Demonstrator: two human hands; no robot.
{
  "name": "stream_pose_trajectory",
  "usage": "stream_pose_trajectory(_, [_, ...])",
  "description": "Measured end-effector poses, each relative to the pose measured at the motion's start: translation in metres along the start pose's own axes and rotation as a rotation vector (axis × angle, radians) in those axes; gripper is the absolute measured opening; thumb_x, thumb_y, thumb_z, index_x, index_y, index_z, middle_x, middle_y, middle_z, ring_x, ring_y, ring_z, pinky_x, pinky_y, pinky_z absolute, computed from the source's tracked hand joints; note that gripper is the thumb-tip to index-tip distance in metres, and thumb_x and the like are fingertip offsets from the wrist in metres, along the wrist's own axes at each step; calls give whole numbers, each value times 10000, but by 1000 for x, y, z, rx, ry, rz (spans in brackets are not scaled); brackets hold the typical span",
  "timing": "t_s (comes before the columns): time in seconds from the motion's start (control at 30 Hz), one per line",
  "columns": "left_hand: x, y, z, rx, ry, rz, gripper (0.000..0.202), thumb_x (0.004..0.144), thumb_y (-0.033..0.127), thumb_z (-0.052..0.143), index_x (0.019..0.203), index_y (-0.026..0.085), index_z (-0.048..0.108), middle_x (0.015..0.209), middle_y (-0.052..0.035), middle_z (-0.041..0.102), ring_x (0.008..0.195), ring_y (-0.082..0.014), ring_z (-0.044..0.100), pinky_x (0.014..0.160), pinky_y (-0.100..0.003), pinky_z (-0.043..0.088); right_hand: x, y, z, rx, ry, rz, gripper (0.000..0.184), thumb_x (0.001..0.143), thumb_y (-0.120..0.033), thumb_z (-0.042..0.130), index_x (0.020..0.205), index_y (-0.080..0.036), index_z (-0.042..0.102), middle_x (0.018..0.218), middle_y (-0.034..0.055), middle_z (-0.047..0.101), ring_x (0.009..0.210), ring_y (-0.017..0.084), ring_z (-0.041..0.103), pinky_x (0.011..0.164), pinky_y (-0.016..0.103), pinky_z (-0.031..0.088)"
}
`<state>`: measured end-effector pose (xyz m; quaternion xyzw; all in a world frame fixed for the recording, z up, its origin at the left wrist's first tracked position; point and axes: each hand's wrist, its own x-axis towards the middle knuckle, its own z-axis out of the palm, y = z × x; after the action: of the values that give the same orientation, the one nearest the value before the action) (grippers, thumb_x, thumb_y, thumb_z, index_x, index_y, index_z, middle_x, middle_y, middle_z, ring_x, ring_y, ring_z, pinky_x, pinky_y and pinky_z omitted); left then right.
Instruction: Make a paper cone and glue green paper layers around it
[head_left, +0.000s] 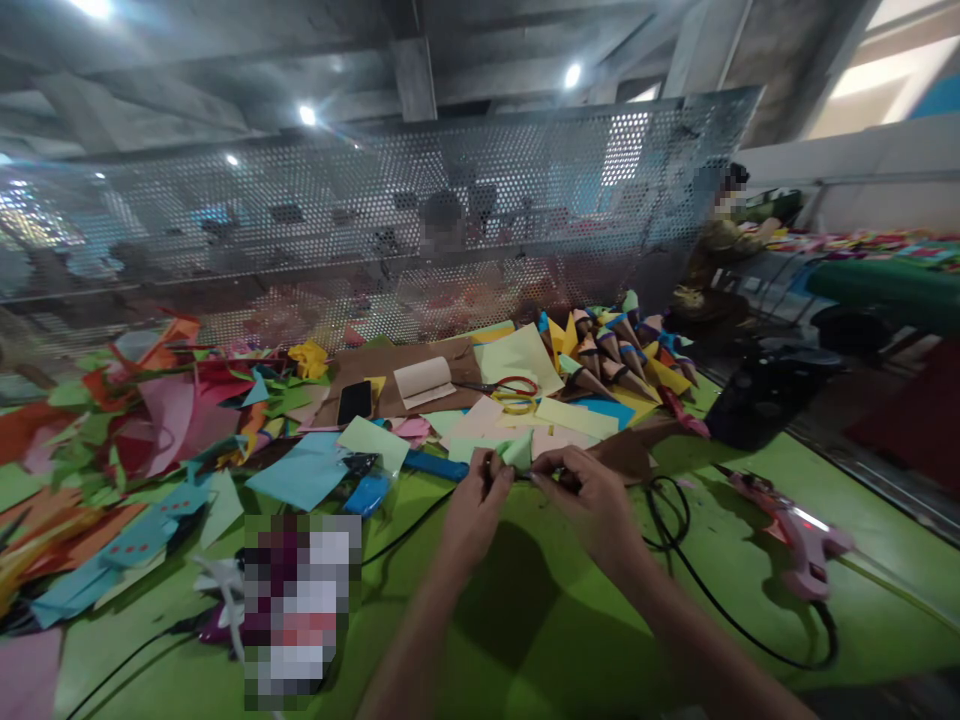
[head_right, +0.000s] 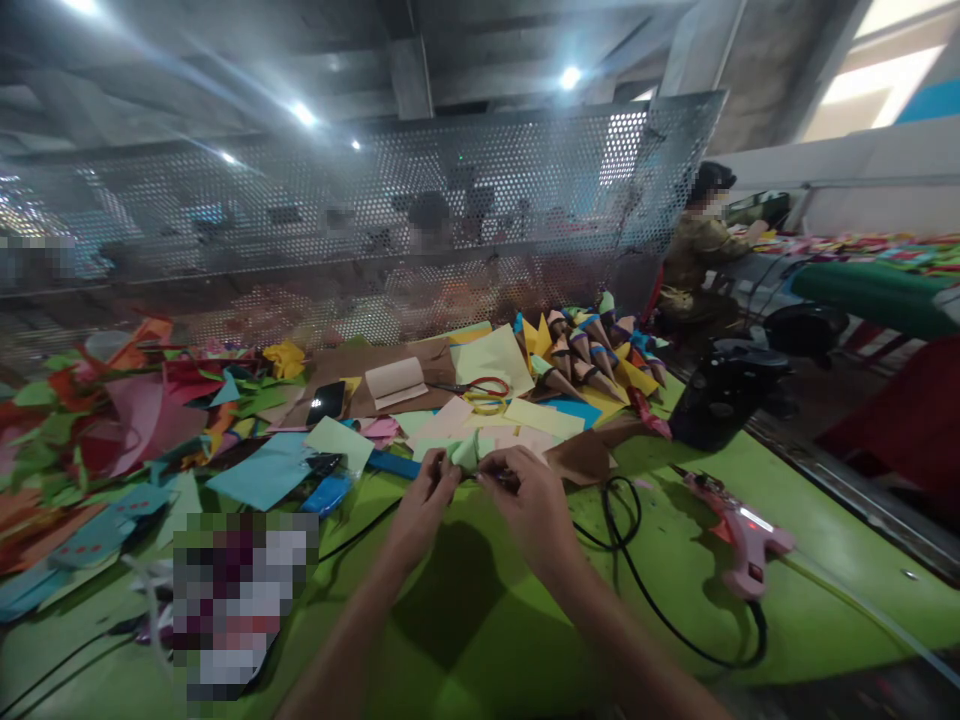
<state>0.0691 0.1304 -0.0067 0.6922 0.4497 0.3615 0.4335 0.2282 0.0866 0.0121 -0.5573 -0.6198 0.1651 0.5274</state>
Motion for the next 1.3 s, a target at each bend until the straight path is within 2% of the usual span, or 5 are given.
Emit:
stream_pose_trajectory(0.17, [-1, 5, 0, 122, -15, 2, 192, 952, 436, 404, 940, 245, 426, 779, 31, 484, 706, -159, 487, 707, -268, 373, 1, 3, -2, -115, -8, -26, 55, 810, -232, 624, 765, -211, 647, 764, 30, 666, 660, 176, 579, 623, 282, 473])
stream_pose_trajectory(0.47, [1, 3, 4, 322, -32, -5, 206, 952, 448, 412, 987, 248, 445, 866, -18, 584, 747, -205, 558, 685, -288, 371, 0, 3, 0, -94, 13, 47, 100, 819, -285, 616, 756, -208, 621, 692, 14, 673, 614, 173, 604, 570, 265, 457])
stream_pose_trajectory(0.77, [0, 6, 3, 228, -77, -25, 212, 947, 439, 412, 1022, 244, 448, 845, -13, 596, 774, -202, 575, 758, -296, 421, 0, 3, -2, -62, 10, 93, 85, 790, -266, 606, 760, -212, 665, 697, 16, 705, 617, 184, 629, 570, 264, 479])
stream_pose_trajectory(1.07, [-1, 8, 3, 214, -112, -25, 373, 932, 481, 439, 1196, 218, 444, 1141, -125, 661, 1019, -275, 628, 868, -348, 438, -4, 7, 0, 11, 4, 122, 88, 790, -262, 606, 798, -204, 672, 728, 22, 711, 646, 191, 637, 605, 272, 486])
stream_pose_trajectory(1.3, [-2, 8, 5, 247, -113, -23, 341, 946, 471, 421, 1180, 224, 450, 1152, -123, 659, 1017, -288, 635, 848, -360, 444, -4, 11, 1, 15, 21, 122, 113, 793, -295, 595, 793, -196, 649, 720, 25, 692, 645, 192, 618, 596, 278, 459])
